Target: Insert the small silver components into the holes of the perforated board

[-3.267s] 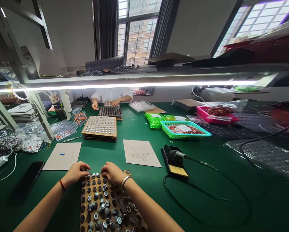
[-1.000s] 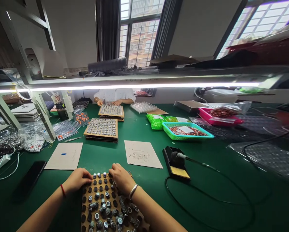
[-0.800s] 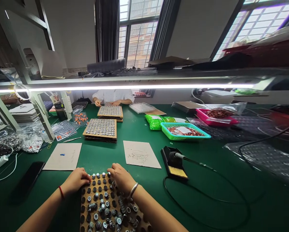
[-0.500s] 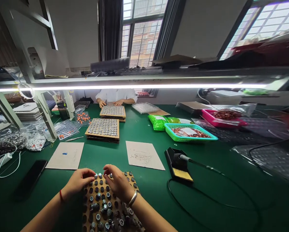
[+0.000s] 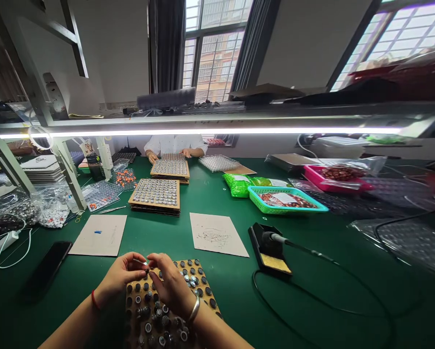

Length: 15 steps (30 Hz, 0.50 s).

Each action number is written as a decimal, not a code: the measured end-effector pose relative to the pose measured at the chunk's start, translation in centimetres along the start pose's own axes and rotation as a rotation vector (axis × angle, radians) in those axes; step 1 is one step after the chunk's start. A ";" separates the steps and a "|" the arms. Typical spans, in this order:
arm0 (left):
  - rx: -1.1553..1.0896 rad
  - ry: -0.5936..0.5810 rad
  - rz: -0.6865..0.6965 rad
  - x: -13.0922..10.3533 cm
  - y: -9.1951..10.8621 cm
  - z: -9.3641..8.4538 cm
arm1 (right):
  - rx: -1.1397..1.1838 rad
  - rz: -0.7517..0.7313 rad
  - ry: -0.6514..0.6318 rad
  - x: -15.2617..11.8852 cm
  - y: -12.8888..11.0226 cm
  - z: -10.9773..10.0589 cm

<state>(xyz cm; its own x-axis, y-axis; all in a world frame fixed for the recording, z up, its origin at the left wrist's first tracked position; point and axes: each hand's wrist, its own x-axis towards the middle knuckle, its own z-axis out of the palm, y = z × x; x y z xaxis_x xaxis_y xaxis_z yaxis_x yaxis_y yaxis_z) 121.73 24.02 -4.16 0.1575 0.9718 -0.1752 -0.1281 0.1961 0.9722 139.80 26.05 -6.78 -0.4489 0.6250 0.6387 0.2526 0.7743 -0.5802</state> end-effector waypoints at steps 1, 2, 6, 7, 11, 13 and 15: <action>-0.010 0.005 -0.014 0.1 -0.1 0.0 | -0.007 0.016 -0.024 0.1 0.0 -0.2; -0.019 0.011 -0.027 0.1 -0.1 0.0 | -0.014 0.028 -0.052 0.2 -0.1 -0.3; -0.036 0.031 -0.065 0.1 -0.3 0.0 | -0.058 0.063 -0.154 0.8 0.3 -0.3; -0.034 0.037 -0.071 0.1 -0.3 -0.1 | -0.077 0.070 -0.175 0.9 0.5 -0.2; 0.000 0.092 -0.079 0.1 -0.1 -0.9 | -0.155 0.078 -0.299 1.6 1.6 0.6; 0.038 0.142 -0.065 0.2 0.0 -1.8 | -0.189 0.072 -0.389 2.0 2.0 0.9; 0.095 0.195 -0.038 0.3 0.1 -2.9 | -0.218 0.065 -0.479 2.3 2.3 1.0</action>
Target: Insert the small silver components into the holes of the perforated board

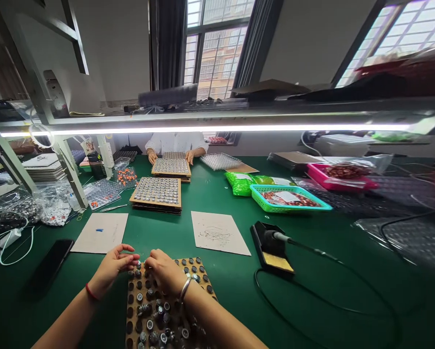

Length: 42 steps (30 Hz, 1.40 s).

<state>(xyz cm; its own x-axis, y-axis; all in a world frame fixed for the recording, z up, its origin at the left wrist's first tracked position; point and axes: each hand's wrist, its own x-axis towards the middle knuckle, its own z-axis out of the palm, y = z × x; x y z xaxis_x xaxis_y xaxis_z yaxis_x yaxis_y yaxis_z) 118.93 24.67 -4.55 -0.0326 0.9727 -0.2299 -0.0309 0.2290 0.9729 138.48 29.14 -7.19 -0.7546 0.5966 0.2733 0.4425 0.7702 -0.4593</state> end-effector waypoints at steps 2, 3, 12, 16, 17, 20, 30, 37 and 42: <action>0.071 0.047 0.039 0.2 0.0 -1.0 | -0.030 -0.004 -0.073 0.3 0.1 -0.2; 0.114 0.066 0.058 0.3 -0.1 -1.4 | -0.042 -0.004 -0.104 0.4 0.1 -0.3; 0.673 0.054 0.141 1.2 -0.8 -1.2 | -0.051 0.039 -0.184 1.9 -0.1 -0.9; 0.866 0.038 0.146 1.6 -1.0 -0.6 | -0.026 0.176 -0.056 0.9 1.1 -2.0; 0.896 0.037 0.148 1.6 -1.0 -0.6 | -0.022 0.206 -0.038 0.5 1.6 -2.4; 0.946 0.049 0.162 1.5 -0.8 -0.4 | -0.016 0.274 -0.039 -0.5 2.8 -3.1; 0.976 0.020 0.216 -0.6 -0.3 -0.6 | 0.013 0.343 -0.072 -1.5 3.9 -2.5; 0.973 0.034 0.222 -0.8 -0.4 0.0 | 0.083 0.309 -0.046 -1.4 3.4 -3.1; 0.928 0.049 0.254 -1.1 -0.5 -0.4 | 0.115 0.311 -0.014 -3.6 2.5 -5.1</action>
<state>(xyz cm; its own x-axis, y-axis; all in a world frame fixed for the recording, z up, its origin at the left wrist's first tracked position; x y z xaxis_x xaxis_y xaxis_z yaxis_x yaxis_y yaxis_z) 118.61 23.47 -4.80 0.0285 0.9995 0.0100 0.7844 -0.0286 0.6196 144.78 30.06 -5.00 -0.5986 0.7955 0.0936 0.5959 0.5204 -0.6116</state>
